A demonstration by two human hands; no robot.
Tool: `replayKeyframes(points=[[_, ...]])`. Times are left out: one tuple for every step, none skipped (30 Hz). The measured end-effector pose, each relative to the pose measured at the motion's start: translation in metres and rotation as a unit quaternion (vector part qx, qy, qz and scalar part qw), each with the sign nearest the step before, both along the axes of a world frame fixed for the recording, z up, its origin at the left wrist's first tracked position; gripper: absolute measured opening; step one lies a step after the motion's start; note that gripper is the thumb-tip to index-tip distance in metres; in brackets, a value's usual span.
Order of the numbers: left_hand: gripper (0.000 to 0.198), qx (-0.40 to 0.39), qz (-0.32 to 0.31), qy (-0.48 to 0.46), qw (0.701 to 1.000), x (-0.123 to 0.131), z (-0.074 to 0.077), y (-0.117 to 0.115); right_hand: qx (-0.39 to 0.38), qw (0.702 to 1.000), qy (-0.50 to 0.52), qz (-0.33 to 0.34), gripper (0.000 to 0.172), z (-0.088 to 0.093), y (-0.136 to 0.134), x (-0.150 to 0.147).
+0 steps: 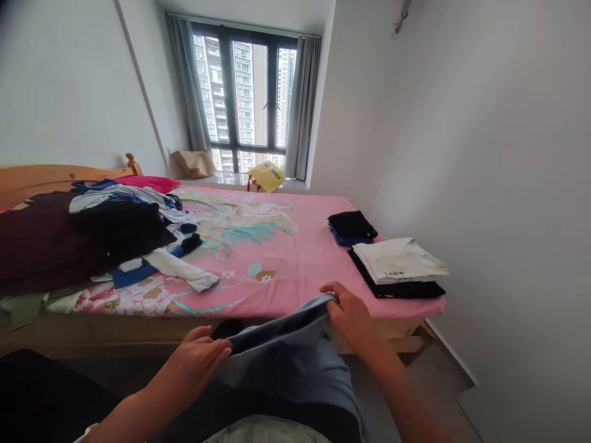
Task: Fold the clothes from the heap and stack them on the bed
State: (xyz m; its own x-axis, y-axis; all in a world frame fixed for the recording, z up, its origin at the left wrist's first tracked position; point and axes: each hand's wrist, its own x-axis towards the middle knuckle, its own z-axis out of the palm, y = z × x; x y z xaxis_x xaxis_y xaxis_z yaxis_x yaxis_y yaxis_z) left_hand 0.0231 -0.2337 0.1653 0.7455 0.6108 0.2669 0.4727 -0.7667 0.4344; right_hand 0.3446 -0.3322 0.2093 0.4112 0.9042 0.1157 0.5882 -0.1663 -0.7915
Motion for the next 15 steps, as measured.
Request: replayKeyframes(points=[[0.024, 0.000, 0.027, 0.000, 1.000, 0.004, -0.005, -0.004, 0.006, 1.000, 0.021, -0.002, 0.031, -0.004, -0.003, -0.003], [0.021, -0.006, 0.052, 0.013, 0.999, 0.008, -0.009, -0.008, 0.012, 0.999, 0.040, -0.007, 0.032, -0.008, -0.005, -0.008], [0.017, -0.018, 0.074, 0.041, 0.996, 0.013, -0.013, -0.013, 0.019, 0.998, 0.062, -0.012, 0.033, -0.013, -0.008, -0.013], [0.014, -0.034, 0.094, 0.082, 0.992, 0.017, -0.017, -0.018, 0.026, 0.996, 0.089, -0.015, 0.034, -0.017, -0.010, -0.019], [0.013, -0.052, 0.114, 0.126, 0.984, 0.021, -0.020, -0.023, 0.032, 0.992, 0.117, -0.016, 0.035, -0.021, -0.012, -0.024], [0.015, -0.068, 0.131, 0.163, 0.975, 0.025, -0.024, -0.027, 0.040, 0.989, 0.141, -0.016, 0.037, -0.025, -0.014, -0.030], [0.018, -0.080, 0.145, 0.192, 0.967, 0.027, -0.027, -0.029, 0.051, 0.986, 0.159, -0.018, 0.038, -0.028, -0.016, -0.034], [0.019, -0.088, 0.156, 0.212, 0.961, 0.030, -0.031, -0.030, 0.061, 0.983, 0.171, -0.018, 0.038, -0.031, -0.018, -0.038], [0.017, -0.091, 0.163, 0.222, 0.957, 0.031, -0.035, -0.030, 0.071, 0.981, 0.179, -0.018, 0.037, -0.033, -0.020, -0.041], [0.015, -0.091, 0.168, 0.226, 0.955, 0.032, -0.039, -0.028, 0.081, 0.980, 0.181, -0.020, 0.035, -0.035, -0.021, -0.043], [0.014, -0.090, 0.173, 0.226, 0.954, 0.032, -0.042, -0.026, 0.089, 0.979, 0.182, -0.021, 0.034, -0.036, -0.022, -0.044], [0.013, -0.090, 0.178, 0.225, 0.954, 0.031, -0.046, -0.024, 0.095, 0.978, 0.186, -0.020, 0.032, -0.038, -0.024, -0.044], [0.015, -0.092, 0.181, 0.220, 0.954, 0.030, -0.049, -0.023, 0.097, 0.977, 0.189, -0.018, 0.031, -0.040, -0.026, -0.044], [0.020, -0.098, 0.178, 0.207, 0.957, 0.027, -0.052, -0.022, 0.097, 0.977, 0.187, -0.018, 0.031, -0.043, -0.029, -0.043], [0.029, -0.107, 0.168, 0.189, 0.962, 0.023, -0.055, -0.023, 0.096, 0.979, 0.179, -0.022, 0.031, -0.047, -0.033, -0.041]])
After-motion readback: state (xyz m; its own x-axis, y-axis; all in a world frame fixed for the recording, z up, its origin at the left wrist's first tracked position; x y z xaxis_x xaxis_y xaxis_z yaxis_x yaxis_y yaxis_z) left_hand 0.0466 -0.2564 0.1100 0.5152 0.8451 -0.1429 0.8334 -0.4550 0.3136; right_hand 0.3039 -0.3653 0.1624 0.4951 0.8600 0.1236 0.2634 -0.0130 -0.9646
